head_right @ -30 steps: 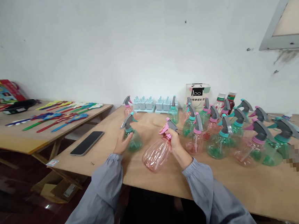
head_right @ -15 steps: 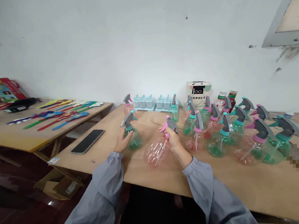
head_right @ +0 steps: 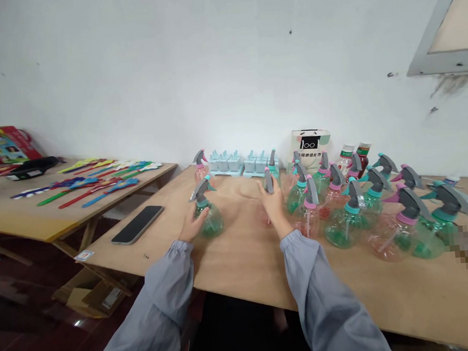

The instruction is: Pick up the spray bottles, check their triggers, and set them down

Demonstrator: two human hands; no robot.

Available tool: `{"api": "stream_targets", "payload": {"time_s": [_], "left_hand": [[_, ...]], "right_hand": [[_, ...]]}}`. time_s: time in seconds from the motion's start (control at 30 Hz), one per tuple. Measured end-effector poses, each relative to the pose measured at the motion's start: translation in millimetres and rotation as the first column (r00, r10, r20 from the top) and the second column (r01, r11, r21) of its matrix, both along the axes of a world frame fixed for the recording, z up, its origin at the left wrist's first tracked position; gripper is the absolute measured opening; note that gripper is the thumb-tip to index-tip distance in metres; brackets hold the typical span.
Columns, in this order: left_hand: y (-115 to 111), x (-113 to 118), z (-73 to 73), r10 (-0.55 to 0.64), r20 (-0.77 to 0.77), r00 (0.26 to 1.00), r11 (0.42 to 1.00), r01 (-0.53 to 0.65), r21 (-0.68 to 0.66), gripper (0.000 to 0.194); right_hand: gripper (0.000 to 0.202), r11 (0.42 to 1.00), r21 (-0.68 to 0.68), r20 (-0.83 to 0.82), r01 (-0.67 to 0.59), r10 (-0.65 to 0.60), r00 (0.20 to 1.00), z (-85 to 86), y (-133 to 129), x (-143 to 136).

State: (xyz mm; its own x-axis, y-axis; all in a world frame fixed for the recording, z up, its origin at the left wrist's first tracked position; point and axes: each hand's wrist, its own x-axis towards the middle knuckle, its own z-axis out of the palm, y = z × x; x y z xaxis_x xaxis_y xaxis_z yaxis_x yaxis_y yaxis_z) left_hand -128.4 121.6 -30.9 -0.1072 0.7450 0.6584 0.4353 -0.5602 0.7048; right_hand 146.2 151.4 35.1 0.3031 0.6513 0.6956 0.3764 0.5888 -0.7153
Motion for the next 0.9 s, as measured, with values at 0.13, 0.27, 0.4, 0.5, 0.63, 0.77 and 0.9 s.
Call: {"api": "stream_targets", "payload": {"time_s": [0.13, 0.27, 0.4, 0.5, 0.63, 0.77, 0.9], "left_hand": [[-1.2, 1.2, 2.1, 0.008, 0.005, 1.0, 1.0, -0.008, -0.023, 0.044], [-0.9, 1.6, 3.5, 0.01, 0.004, 1.0, 1.0, -0.01, -0.017, 0.043], [-1.1, 1.0, 2.8, 0.004, -0.004, 1.0, 1.0, -0.004, -0.005, 0.045], [-1.9, 1.0, 3.1, -0.006, -0.001, 1.0, 1.0, 0.006, -0.019, 0.046], [-2.5, 2.1, 4.3, -0.006, -0.005, 1.0, 1.0, 0.006, -0.007, 0.046], [-1.7, 0.7, 2.9, 0.005, -0.019, 1.0, 1.0, -0.006, -0.024, 0.044], [-2.0, -0.7, 1.4, -0.03, -0.013, 0.999, 0.999, 0.03, -0.027, 0.048]], "right_hand": [[0.06, 0.996, -0.06, -0.041, 0.059, -0.062, 0.997, -20.2, -8.1, 1.5], [0.074, 0.995, -0.019, 0.051, 0.101, -0.1, 0.994, -50.2, -23.5, 3.8], [0.064, 0.997, 0.001, 0.11, 0.079, -0.079, 0.991, -65.2, -21.9, 5.5], [0.068, 0.997, -0.034, 0.081, 0.069, -0.066, 0.995, -66.6, -8.2, 4.5], [0.075, 0.996, -0.046, 0.06, 0.079, -0.076, 0.995, -67.2, 14.0, 1.2], [0.083, 0.989, -0.044, 0.045, 0.138, -0.136, 0.99, -67.9, 20.1, -2.2], [0.086, 0.98, 0.093, 0.066, 0.176, -0.182, 0.981, -65.0, -9.9, -9.5]]}}
